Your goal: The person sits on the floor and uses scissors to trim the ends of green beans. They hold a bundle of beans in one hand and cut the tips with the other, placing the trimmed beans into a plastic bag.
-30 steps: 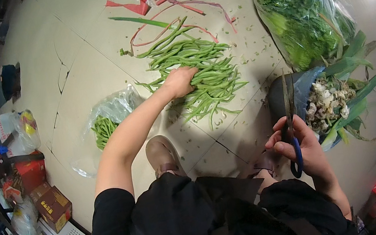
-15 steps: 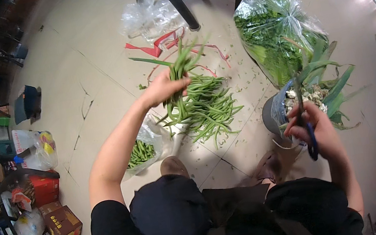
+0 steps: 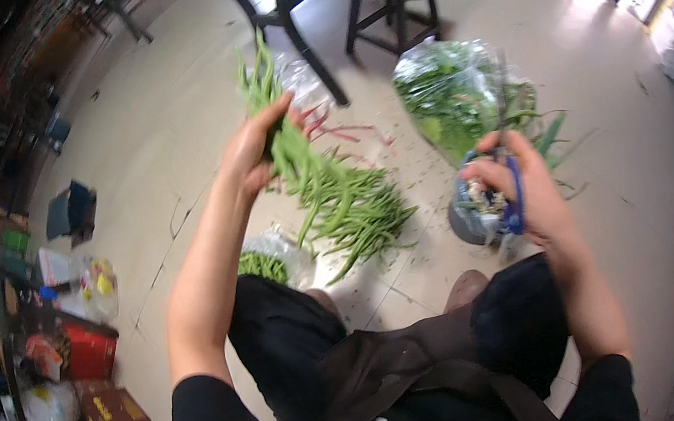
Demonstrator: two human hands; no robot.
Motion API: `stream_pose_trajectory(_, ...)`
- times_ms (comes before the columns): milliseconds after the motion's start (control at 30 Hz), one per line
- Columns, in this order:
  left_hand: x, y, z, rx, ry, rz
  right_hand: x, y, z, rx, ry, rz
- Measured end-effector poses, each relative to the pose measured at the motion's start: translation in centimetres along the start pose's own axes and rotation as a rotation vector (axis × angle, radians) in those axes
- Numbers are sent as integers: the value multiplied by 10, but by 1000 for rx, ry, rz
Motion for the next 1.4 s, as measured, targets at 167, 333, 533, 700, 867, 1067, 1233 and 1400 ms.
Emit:
stream_pose_trajectory(167, 138, 55, 112, 188, -350, 429, -95, 37, -30, 31, 140, -441)
stream_pose_trajectory(333, 254, 90, 195, 267, -630, 774, -157, 87, -7, 385, 394, -649)
stream_pose_trajectory(533, 280, 103, 243, 288, -637, 932, -183, 122, 43, 745, 516, -156)
stream_pose_trajectory(700, 285, 75, 235, 138, -678, 906, -183, 120, 38, 635, 469, -204)
stream_pose_trajectory(867, 250, 99, 210, 231, -756, 773, -186, 110, 29, 604, 481, -340)
stream_pose_trajectory(1067, 250, 89, 222, 166, -708, 759, -200, 117, 31, 715, 569, -333)
stream_pose_trajectory(1233, 251, 91, 234, 108, -603, 638, -175, 130, 49, 766, 483, -676)
stream_pose_trajectory(1400, 281, 96, 246, 171, -682, 913, -187, 137, 64, 716, 537, -527)
Point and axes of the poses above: each hand's wrist, its own z-axis away from the middle knuckle, its own y-axis out of the palm, x = y × z, the point moved 9 cm from there along -z, towards the middle knuckle, and after that the axes turned 1 degree about x, right-handed, at the moved point
